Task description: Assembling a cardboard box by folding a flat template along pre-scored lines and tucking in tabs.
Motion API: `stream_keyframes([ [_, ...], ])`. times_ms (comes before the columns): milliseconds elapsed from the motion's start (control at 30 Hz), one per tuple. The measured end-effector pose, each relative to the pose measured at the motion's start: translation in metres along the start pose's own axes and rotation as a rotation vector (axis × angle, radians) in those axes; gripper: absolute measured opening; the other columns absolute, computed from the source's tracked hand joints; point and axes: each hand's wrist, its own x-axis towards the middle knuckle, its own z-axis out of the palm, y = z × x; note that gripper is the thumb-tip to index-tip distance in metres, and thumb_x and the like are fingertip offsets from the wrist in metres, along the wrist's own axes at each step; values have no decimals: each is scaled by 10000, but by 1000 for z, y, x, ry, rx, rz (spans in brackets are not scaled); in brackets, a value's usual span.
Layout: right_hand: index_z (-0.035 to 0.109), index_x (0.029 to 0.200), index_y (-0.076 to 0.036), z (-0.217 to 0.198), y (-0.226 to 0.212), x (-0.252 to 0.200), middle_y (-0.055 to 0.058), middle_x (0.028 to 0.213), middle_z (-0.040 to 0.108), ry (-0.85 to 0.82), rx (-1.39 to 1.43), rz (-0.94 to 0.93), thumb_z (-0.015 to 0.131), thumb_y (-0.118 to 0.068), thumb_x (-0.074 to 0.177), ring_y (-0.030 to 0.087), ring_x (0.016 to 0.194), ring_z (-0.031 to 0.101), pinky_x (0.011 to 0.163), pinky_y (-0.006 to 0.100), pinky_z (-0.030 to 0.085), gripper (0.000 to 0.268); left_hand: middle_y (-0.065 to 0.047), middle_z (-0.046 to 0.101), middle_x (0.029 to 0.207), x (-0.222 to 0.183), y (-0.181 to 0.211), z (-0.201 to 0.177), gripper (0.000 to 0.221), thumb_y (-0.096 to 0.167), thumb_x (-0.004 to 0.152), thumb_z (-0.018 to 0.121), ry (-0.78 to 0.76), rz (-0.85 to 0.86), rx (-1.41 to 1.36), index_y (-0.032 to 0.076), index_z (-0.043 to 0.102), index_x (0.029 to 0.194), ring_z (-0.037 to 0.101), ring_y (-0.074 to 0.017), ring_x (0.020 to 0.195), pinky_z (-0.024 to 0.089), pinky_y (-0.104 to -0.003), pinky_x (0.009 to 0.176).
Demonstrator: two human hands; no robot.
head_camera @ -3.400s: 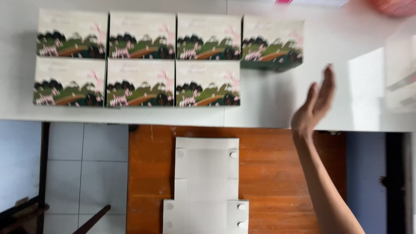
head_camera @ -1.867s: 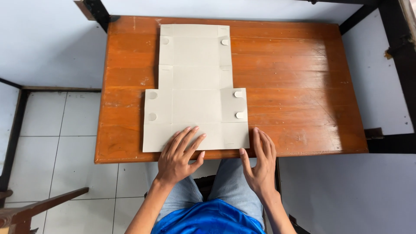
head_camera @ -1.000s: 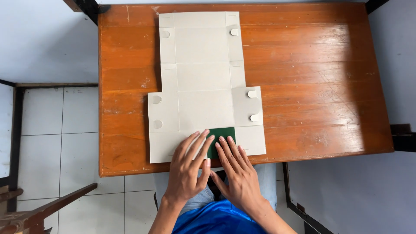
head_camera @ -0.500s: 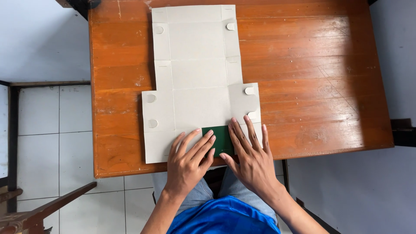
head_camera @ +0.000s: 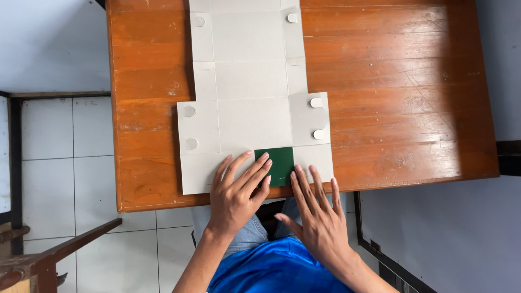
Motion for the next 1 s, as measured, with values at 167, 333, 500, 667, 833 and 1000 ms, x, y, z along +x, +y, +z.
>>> stream_keyframes([
  [167,346,1599,-68,-3,1,-1,87,1674,335,-10,8,-24,471,-628,1018,287,1561,283,1270,530,202,816,31,744,1270,-2,-1,1,231,176,994,697,-5,-1,0,130,775,1206,655,-233,1226,473,-441,1073],
  [333,406,1572,-78,1,2,-8,79,1653,373,8,27,-48,528,-570,1019,305,1543,325,1264,534,228,750,41,744,1269,-2,1,0,225,180,1000,691,-4,-21,-7,135,772,1204,661,-235,1225,479,-441,1065],
  [500,386,1577,-87,-8,-4,1,113,1645,396,43,205,13,614,-489,986,305,1549,343,1275,560,237,750,-10,690,1362,-2,-2,-9,281,156,1037,641,-101,-60,-176,82,719,1296,591,-260,1332,439,-472,1138],
  [667,366,1576,-60,-15,-36,21,135,1630,420,91,338,-60,636,-413,1008,323,1542,367,1275,509,266,721,-137,690,1321,-7,-8,-45,262,46,1039,575,78,-231,-390,8,666,1281,650,-292,1260,537,-421,1104],
  [833,346,1572,-20,-14,-76,25,188,1643,361,96,406,-205,646,-442,1022,337,1550,340,1277,469,277,756,-140,659,1369,-46,-26,-64,326,115,1054,545,197,-454,-70,5,609,1355,639,-296,1266,515,-416,1091],
  [1000,267,1605,-6,-1,-88,46,185,1680,285,10,326,-170,548,-526,1041,326,1574,270,1287,469,239,817,-153,565,1486,-70,-26,-65,443,253,1050,552,64,-505,99,18,586,1423,521,-325,1392,419,-471,1195],
])
